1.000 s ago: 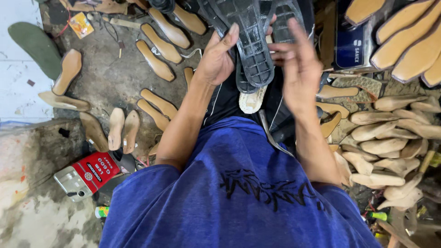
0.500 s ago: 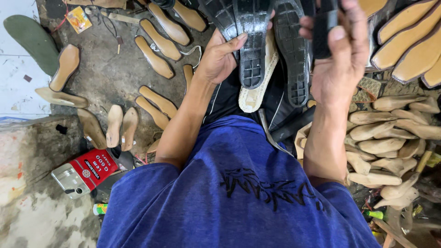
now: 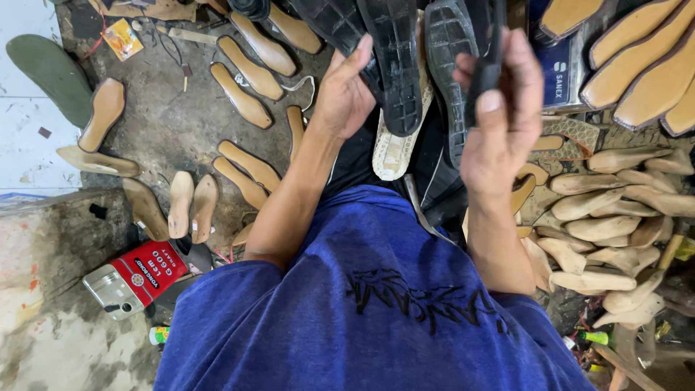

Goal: The person aligns a black rubber sole with a white shoe upper and presses the edges together. They then use a curved metal tool to tap and secure the sole along the perimeter of the shoe, ensuring a tight fit.

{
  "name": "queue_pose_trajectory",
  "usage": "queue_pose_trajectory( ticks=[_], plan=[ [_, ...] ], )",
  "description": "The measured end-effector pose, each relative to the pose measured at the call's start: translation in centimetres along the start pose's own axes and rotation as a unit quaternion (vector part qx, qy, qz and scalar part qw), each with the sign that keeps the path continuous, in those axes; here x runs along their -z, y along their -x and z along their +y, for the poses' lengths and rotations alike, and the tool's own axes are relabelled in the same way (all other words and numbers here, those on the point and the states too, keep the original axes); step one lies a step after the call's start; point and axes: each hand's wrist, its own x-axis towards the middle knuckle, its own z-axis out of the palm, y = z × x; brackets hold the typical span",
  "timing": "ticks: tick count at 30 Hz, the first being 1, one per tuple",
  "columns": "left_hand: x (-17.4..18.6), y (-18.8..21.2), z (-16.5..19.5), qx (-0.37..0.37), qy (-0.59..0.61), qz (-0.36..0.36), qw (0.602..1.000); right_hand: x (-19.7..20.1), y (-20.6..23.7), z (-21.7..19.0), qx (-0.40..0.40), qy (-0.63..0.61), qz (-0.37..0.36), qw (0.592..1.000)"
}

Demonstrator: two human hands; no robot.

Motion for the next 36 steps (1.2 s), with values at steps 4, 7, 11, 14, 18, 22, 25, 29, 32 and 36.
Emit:
queue_pose_trajectory(
  ticks=[4, 7, 11, 14, 18, 22, 25, 29, 32, 36],
  plan=[
    [-0.4, 1.1, -2.5, 0.025, -0.032, 0.077, 0.996, -1.5, 0.3, -0.1, 0.057, 0.295, -0.088, 0.950],
    [-1.0, 1.2, -2.8, 0.033, -0.101, 0.074, 0.992, -1.5, -0.2, 0.1, 0.052, 0.269, -0.086, 0.958],
    [-0.9, 1.8, 1.6, 0.007, -0.210, 0.006, 0.978, 0.8, -0.2, -0.1, -0.037, 0.087, -0.083, 0.992],
    [-0.7, 3.0, 5.3, -0.079, -0.281, 0.120, 0.949, 1.8, 1.5, -0.5, -0.019, 0.221, -0.140, 0.965],
    [-0.8, 4.9, 7.5, -0.110, -0.230, 0.174, 0.951, 1.5, 2.7, -0.8, -0.059, 0.292, -0.169, 0.940],
    [-1.6, 5.5, 6.4, -0.078, -0.090, 0.115, 0.986, 1.4, 1.9, -1.9, -0.069, 0.042, -0.068, 0.994],
    [-2.3, 4.3, 5.0, -0.062, -0.066, 0.071, 0.993, 1.7, 1.6, -3.3, 0.024, 0.075, -0.021, 0.997],
    [-4.1, 3.1, 3.1, -0.061, -0.039, 0.027, 0.997, 0.4, 1.7, -3.8, 0.062, 0.086, -0.009, 0.994],
    [-5.9, 2.9, 1.4, -0.043, -0.026, 0.021, 0.999, -1.2, 1.7, -3.0, 0.061, 0.154, -0.057, 0.985],
    [-7.3, 2.9, -1.4, 0.012, -0.075, -0.016, 0.997, -1.4, 1.5, -1.5, 0.041, 0.267, -0.111, 0.957]
  ],
)
